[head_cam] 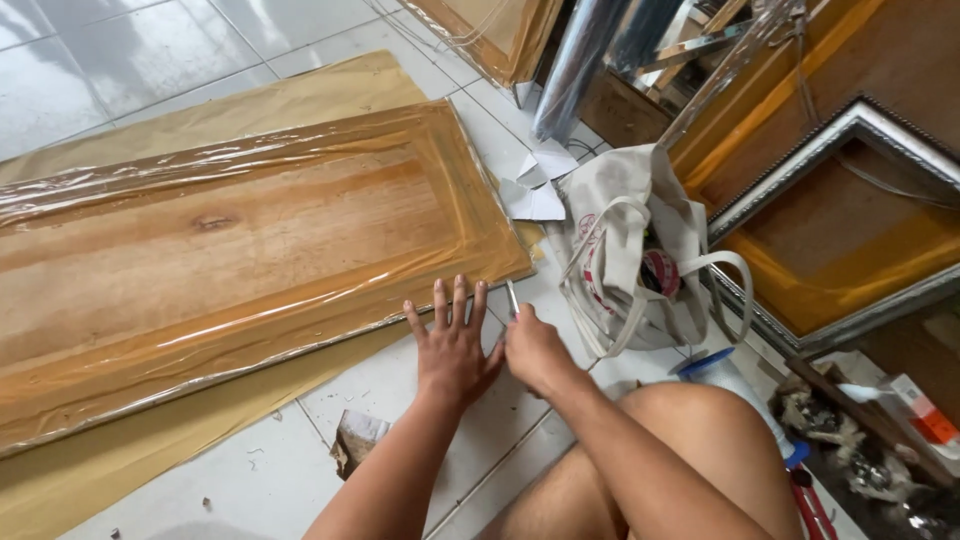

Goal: The person is using a utility knife to carefully cut and remove the protective plastic wrapping from a large wooden picture frame.

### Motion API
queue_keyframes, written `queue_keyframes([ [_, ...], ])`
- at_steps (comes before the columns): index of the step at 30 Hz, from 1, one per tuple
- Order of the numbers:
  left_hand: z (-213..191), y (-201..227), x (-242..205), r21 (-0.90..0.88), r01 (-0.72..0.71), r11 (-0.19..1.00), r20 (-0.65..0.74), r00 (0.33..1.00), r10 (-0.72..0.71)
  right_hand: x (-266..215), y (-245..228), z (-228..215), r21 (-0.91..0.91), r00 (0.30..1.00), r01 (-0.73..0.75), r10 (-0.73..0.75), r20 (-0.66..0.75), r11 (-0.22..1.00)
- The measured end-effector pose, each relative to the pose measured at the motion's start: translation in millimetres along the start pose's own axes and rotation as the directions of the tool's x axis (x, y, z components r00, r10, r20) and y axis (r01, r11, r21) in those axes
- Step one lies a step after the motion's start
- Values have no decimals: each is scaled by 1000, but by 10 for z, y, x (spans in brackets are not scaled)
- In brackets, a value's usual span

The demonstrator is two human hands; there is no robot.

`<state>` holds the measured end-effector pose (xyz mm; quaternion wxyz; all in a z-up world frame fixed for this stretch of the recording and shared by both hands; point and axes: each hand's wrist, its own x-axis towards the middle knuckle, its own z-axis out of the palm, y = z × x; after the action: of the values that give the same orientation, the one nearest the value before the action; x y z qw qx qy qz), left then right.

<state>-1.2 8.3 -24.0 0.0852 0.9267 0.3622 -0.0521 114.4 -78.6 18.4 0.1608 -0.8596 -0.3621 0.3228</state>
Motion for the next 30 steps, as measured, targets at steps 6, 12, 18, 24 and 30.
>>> queue_keyframes([
  [6, -36, 27, -23, 47, 4, 999, 14, 1000, -4, -63, -160, -143, 745, 948, -317, 210, 238, 587],
  [12, 67, -15, 17, 43, 6, 999, 16, 1000, -6, 47, 92, 3, 52, 995, -92, 94, -28, 994],
  [18, -75, 46, -67, -6, 25, 1000, 30, 999, -25, 354, 196, 189, 238, 989, -146, 141, 39, 960],
  [24, -33, 60, 168, 32, 53, 998, 2, 999, -53, 57, -384, -268, 826, 926, -365, 257, 275, 429],
  [30, -71, 28, 100, -12, 46, 999, 35, 998, -45, 296, 107, 58, -23, 998, -17, 16, -55, 1000],
])
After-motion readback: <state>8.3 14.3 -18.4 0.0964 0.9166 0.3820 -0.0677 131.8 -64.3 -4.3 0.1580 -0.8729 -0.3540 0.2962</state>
